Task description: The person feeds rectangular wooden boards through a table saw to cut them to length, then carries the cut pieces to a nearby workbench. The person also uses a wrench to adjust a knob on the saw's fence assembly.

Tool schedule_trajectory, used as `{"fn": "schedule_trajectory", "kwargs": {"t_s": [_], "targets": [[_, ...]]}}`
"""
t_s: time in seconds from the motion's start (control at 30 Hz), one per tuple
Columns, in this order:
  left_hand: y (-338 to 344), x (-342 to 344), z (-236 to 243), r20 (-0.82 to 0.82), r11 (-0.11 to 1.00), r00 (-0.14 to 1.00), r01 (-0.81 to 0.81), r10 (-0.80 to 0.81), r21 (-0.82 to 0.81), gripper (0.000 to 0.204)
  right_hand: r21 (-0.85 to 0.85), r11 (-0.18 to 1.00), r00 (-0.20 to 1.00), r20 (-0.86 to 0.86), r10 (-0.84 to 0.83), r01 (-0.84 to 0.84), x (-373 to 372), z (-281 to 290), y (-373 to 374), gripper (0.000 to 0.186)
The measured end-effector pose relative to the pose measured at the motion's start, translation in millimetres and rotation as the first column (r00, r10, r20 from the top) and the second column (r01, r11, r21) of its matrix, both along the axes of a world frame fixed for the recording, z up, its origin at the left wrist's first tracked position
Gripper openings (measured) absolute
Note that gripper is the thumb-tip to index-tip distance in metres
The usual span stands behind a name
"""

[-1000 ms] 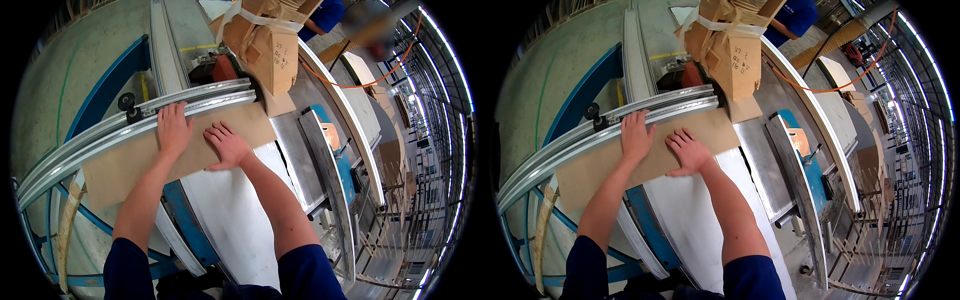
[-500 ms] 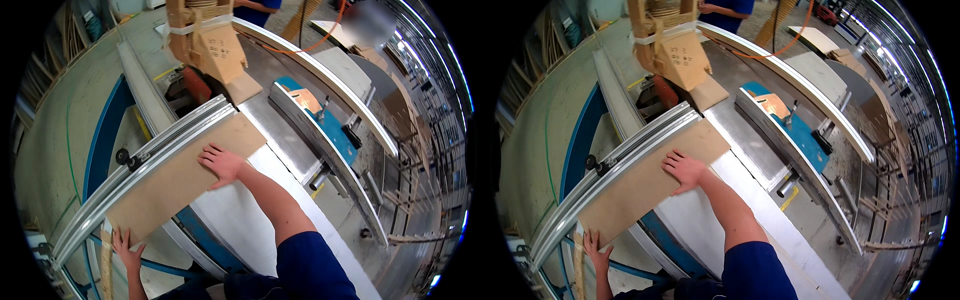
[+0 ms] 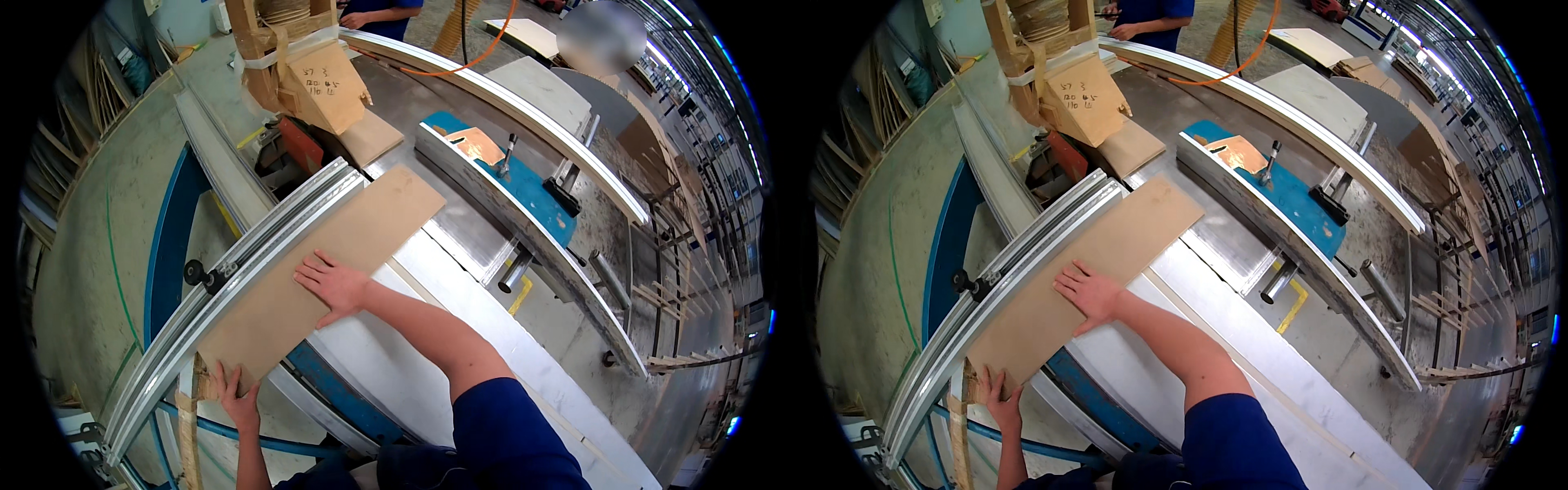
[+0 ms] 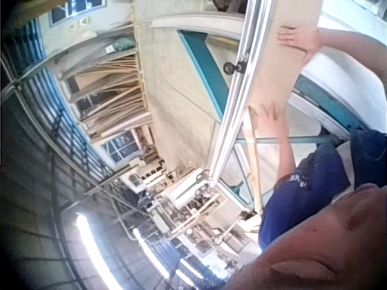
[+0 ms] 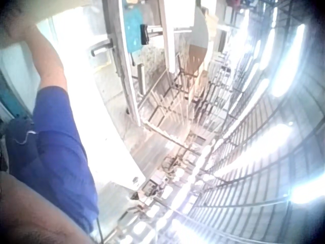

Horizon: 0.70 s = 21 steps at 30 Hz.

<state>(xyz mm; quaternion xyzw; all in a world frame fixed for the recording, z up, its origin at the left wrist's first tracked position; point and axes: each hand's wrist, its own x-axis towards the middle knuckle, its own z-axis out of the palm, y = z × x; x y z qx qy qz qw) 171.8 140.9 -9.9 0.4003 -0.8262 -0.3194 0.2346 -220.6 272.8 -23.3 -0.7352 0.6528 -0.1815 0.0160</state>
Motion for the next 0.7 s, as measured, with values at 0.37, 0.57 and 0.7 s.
{"fn": "schedule_trajectory", "kwargs": {"t_s": [0.37,0.57,0.7], "targets": [[34,-71,7,-0.003,0.998,1.000,-0.002,0.001,-0.062,0.059,-0.003,1.000,1.000,-0.027,0.006,-0.006,-65,5,27,0.118],[38,-78,10,0.066,0.991,0.998,0.031,-0.022,-0.133,0.058,-0.020,1.000,1.000,-0.013,0.015,-0.015,-73,7,30,0.116],[34,-102,35,0.141,0.912,0.984,0.153,-0.107,-0.380,0.053,-0.039,0.999,1.000,0.003,0.008,-0.008,-75,21,30,0.115]]}}
